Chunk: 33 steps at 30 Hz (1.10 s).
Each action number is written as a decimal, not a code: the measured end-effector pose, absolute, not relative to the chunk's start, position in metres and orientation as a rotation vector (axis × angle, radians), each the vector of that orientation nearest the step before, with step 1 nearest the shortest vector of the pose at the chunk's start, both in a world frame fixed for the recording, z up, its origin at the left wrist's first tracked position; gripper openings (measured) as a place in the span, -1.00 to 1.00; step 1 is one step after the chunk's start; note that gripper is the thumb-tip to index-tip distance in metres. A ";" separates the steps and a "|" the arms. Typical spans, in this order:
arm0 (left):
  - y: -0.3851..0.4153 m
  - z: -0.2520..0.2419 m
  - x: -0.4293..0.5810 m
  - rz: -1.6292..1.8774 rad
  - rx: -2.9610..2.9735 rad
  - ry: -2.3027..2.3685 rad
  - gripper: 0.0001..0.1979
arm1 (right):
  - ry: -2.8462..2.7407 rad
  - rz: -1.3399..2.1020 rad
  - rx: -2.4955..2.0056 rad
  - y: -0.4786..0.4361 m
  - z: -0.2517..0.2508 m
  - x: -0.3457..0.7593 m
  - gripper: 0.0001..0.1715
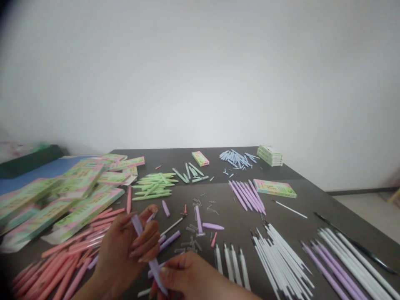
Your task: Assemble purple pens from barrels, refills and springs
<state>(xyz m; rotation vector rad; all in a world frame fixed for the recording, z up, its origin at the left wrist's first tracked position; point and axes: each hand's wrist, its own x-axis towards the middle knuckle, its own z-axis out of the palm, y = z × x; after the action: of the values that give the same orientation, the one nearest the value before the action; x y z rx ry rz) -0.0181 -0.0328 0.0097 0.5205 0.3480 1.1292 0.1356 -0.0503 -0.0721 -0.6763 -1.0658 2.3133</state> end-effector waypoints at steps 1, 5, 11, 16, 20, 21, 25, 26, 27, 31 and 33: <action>-0.033 0.011 -0.017 1.134 0.503 0.344 -0.59 | -1.060 2.303 -0.683 -0.049 -0.074 0.136 -0.51; -0.035 0.018 -0.014 1.150 0.453 0.343 -0.56 | -1.023 2.251 -0.740 -0.043 -0.077 0.136 -0.51; -0.034 0.019 -0.013 1.169 0.519 0.332 -0.54 | -1.076 2.185 -0.681 -0.038 -0.071 0.140 -0.43; -0.031 0.011 -0.012 1.257 0.651 0.442 -0.71 | -1.072 2.171 -0.700 -0.038 -0.063 0.143 -0.49; -0.029 0.006 -0.014 1.372 0.800 0.589 -0.86 | -0.995 2.189 -0.672 -0.036 -0.059 0.145 -0.49; -0.029 0.006 -0.014 1.387 0.821 0.623 -0.86 | -0.987 2.194 -0.669 -0.036 -0.058 0.145 -0.50; -0.033 0.011 -0.010 1.393 0.857 0.713 -0.65 | -0.900 2.177 -0.702 -0.036 -0.049 0.147 -0.51; -0.034 0.013 -0.008 1.396 0.857 0.728 -0.60 | -0.879 2.163 -0.711 -0.036 -0.045 0.148 -0.51; -0.036 0.014 -0.006 1.404 0.858 0.743 -0.55 | -0.867 2.154 -0.717 -0.036 -0.041 0.150 -0.52; -0.038 0.016 0.000 1.476 0.904 0.796 -0.40 | -0.911 2.181 -0.734 -0.036 -0.024 0.158 -0.54; -0.037 0.015 0.000 1.513 0.946 0.823 -0.47 | -0.938 2.194 -0.764 -0.035 -0.018 0.165 -0.55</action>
<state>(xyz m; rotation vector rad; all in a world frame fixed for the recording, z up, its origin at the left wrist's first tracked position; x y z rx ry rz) 0.0004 -0.0375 0.0145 0.9458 0.8227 1.5129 0.1647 -0.0346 -0.0177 -0.7637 -0.9384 2.1936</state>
